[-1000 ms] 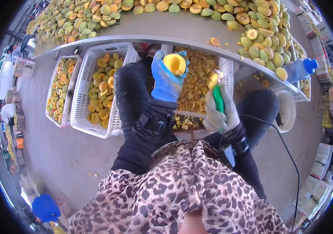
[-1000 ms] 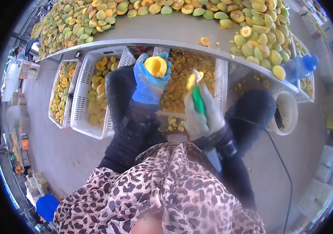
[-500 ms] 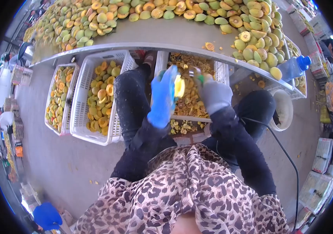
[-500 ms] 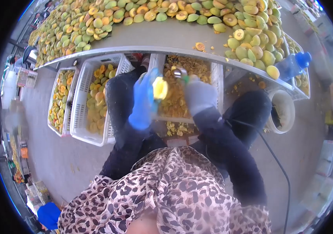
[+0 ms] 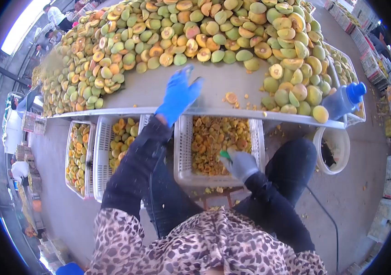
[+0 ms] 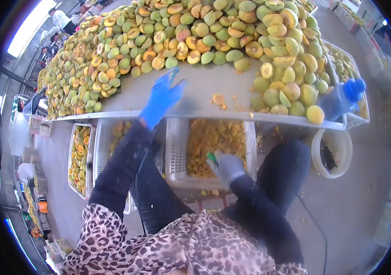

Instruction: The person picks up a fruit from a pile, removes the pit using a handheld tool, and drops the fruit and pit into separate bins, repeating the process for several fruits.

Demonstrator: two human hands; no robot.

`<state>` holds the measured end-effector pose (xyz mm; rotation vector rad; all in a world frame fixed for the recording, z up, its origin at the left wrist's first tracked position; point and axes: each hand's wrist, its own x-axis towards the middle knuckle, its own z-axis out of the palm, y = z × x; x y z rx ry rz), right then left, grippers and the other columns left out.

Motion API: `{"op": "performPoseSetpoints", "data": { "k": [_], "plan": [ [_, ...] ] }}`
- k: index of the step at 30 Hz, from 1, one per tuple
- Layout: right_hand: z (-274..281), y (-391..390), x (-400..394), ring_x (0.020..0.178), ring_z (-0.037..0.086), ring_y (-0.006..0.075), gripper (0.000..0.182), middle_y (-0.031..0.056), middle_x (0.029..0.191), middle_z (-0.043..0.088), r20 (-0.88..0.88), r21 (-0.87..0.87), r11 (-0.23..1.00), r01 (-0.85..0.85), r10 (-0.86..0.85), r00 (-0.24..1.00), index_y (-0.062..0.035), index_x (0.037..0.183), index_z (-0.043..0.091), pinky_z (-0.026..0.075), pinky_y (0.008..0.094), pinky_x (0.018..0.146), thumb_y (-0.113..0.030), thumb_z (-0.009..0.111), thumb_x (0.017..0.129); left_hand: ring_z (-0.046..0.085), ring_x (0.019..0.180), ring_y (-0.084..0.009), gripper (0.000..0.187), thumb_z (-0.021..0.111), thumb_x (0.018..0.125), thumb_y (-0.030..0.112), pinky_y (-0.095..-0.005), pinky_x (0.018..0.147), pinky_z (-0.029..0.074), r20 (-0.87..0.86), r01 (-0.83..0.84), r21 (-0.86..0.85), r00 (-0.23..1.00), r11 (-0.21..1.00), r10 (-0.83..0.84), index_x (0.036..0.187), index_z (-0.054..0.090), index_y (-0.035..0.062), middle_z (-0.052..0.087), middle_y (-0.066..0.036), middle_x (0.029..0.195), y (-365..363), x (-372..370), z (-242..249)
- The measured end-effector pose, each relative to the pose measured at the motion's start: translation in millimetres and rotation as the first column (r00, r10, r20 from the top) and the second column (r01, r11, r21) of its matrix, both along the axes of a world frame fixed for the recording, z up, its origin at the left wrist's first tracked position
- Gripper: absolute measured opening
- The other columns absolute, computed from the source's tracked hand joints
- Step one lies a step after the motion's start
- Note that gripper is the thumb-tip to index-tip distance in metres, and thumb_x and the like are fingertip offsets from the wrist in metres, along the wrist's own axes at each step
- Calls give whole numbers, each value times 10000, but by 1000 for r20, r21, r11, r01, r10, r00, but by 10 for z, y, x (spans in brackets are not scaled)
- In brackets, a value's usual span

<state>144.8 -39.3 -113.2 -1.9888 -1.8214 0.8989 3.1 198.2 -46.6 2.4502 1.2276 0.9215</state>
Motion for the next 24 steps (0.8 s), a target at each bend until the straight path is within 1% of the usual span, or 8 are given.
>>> {"op": "performPoseSetpoints", "data": {
  "k": [7,9,11,13,17,19,22,24],
  "plan": [
    [-116,37,222,680,631,369,325,162,742,649,26,-150,985,-81,86,996,-85,952,595,488,479,633,-395,515,898,468,1112,-363,636,603,782,375,-471,929,404,-462,97,22,883,995,-76,1285,453,17,512,-204,1196,871,1058,-203],
    [-196,20,226,588,611,369,325,169,634,613,-9,-33,999,-36,36,999,-90,883,583,473,472,537,-412,545,879,451,1096,-353,626,611,759,356,-466,890,416,-525,74,97,851,992,-13,1264,461,19,526,-195,1142,846,1150,-236],
    [-201,3,206,596,611,373,319,176,641,613,-23,-36,999,-33,33,999,-87,883,581,473,471,542,-405,546,881,482,1037,-369,568,609,742,323,-458,857,416,-512,119,160,859,980,-21,1206,487,18,529,-202,1121,827,1095,-407],
    [-193,-16,181,605,611,377,314,182,647,613,-39,-29,999,-35,34,999,-85,883,579,473,471,546,-398,547,883,469,1043,-430,545,617,743,323,-483,866,423,-492,214,-73,842,974,-222,1183,496,26,494,-230,1143,687,1008,-297],
    [31,-62,161,635,616,370,291,177,668,617,-115,58,998,-12,19,993,-62,850,558,473,475,578,-348,533,901,466,1100,-410,541,616,721,344,-474,873,421,-405,48,-469,876,882,-262,1164,523,49,508,-233,1149,510,667,-164],
    [149,-93,179,646,603,391,295,200,653,594,-296,163,978,134,-81,952,-57,821,539,459,472,571,-340,549,900,510,1056,-422,537,639,695,369,-460,919,407,-406,64,-480,868,875,-286,1119,562,49,533,-279,1110,428,485,-276],
    [246,-164,210,658,592,409,286,216,668,586,-415,141,968,206,-131,901,-43,850,548,448,467,570,-323,563,902,567,975,-390,509,636,702,366,-465,854,453,-533,149,-110,826,983,-185,1124,581,86,577,-241,1048,86,261,-279],
    [316,-203,212,635,610,369,260,201,669,587,-392,179,958,226,-141,909,-32,918,572,452,427,561,-291,554,916,594,912,-342,503,623,730,361,-432,796,478,-370,106,-289,904,951,-213,1147,568,85,599,-214,1008,126,132,-282]
  ]
}}
